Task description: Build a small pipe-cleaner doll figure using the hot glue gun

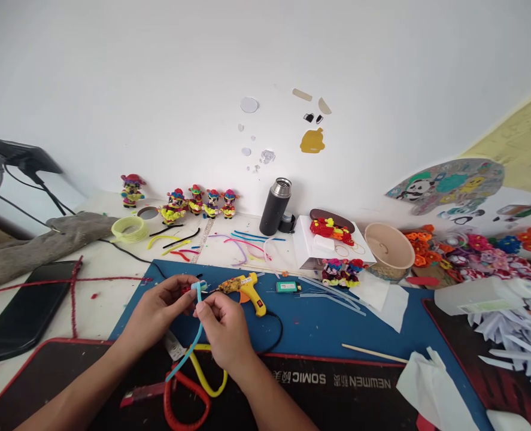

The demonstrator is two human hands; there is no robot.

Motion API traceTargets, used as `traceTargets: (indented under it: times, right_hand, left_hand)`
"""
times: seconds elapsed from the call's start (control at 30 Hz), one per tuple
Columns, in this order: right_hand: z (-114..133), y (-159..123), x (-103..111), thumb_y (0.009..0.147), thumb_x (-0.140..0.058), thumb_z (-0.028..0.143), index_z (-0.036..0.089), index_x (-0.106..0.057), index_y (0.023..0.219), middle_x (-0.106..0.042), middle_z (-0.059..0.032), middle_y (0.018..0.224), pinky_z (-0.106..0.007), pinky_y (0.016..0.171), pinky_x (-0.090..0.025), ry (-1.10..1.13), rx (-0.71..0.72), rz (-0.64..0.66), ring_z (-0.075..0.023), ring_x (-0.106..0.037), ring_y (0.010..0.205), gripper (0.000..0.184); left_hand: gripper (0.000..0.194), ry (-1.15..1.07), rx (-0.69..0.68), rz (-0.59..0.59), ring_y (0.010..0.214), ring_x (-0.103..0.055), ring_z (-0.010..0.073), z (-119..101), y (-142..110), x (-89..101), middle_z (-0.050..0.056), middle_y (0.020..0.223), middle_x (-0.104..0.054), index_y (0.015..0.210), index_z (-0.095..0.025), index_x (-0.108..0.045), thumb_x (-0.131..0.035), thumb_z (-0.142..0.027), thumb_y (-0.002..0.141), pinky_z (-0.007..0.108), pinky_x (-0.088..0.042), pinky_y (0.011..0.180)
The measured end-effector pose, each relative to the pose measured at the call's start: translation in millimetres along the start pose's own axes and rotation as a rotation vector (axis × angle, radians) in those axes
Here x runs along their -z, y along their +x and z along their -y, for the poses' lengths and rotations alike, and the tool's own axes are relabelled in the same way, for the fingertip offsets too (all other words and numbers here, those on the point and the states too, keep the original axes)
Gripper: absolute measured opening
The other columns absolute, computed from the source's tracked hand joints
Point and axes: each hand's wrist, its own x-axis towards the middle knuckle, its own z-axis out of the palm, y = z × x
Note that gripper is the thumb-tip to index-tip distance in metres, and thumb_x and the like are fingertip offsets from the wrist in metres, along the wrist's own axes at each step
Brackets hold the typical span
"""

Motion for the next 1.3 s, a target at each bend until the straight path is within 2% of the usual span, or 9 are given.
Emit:
traceTargets:
  times: [0.17, 0.37, 0.77, 1.3]
  right_hand:
    - [-1, 1, 0, 0.093, -0.066, 0.063, 0.020, -0.064, 0.081, -0.040, 0.0064, 0.055, -0.025, 0.047, -0.023, -0.048, -0.007, -0.009, -0.0111, -0.032, 0.050, 0.044]
    - [-2, 3, 1, 0.093, -0.067, 0.058, 0.021, -0.062, 0.080, -0.043, 0.0050, 0.058, -0.025, 0.049, -0.025, -0.049, 0.021, -0.005, -0.0122, -0.035, 0.054, 0.040]
    - [-1, 5, 4, 0.094, -0.066, 0.054, 0.022, -0.058, 0.080, -0.041, 0.0066, 0.057, -0.027, 0.049, -0.026, -0.095, 0.019, 0.003, -0.0118, -0.034, 0.051, 0.036]
    - [-6, 6, 6, 0.094, -0.067, 0.056, 0.021, -0.059, 0.082, -0.040, 0.0071, 0.058, -0.026, 0.048, -0.026, -0.103, 0.085, -0.012, -0.0112, -0.033, 0.050, 0.037]
  left_hand:
    - [0.049, -0.065, 0.044, 0.008, 0.059, -0.068, 0.0201, -8, 1, -0.8, 0.003, 0.076, -0.076, 0.098, -0.021, -0.076, -0.080, -0.064, 0.076, 0.031, -0.057, 0.059]
    - [0.046, -0.236, 0.120, 0.080, 0.054, -0.063, 0.0177, -5, 5, -1.1, 0.000, 0.063, -0.071, 0.095, -0.019, -0.075, -0.085, -0.058, 0.074, 0.029, -0.053, 0.055]
    - [0.044, -0.465, 0.274, 0.100, 0.053, -0.061, 0.0132, -7, 6, -2.6, 0.001, 0.063, -0.070, 0.089, -0.016, -0.077, -0.094, -0.046, 0.063, 0.023, -0.047, 0.050]
    - [0.047, -0.580, 0.312, 0.188, 0.050, -0.058, 0.0102, -14, 1, -1.4, 0.001, 0.063, -0.069, 0.085, -0.013, -0.078, -0.098, -0.047, 0.060, 0.020, -0.043, 0.045]
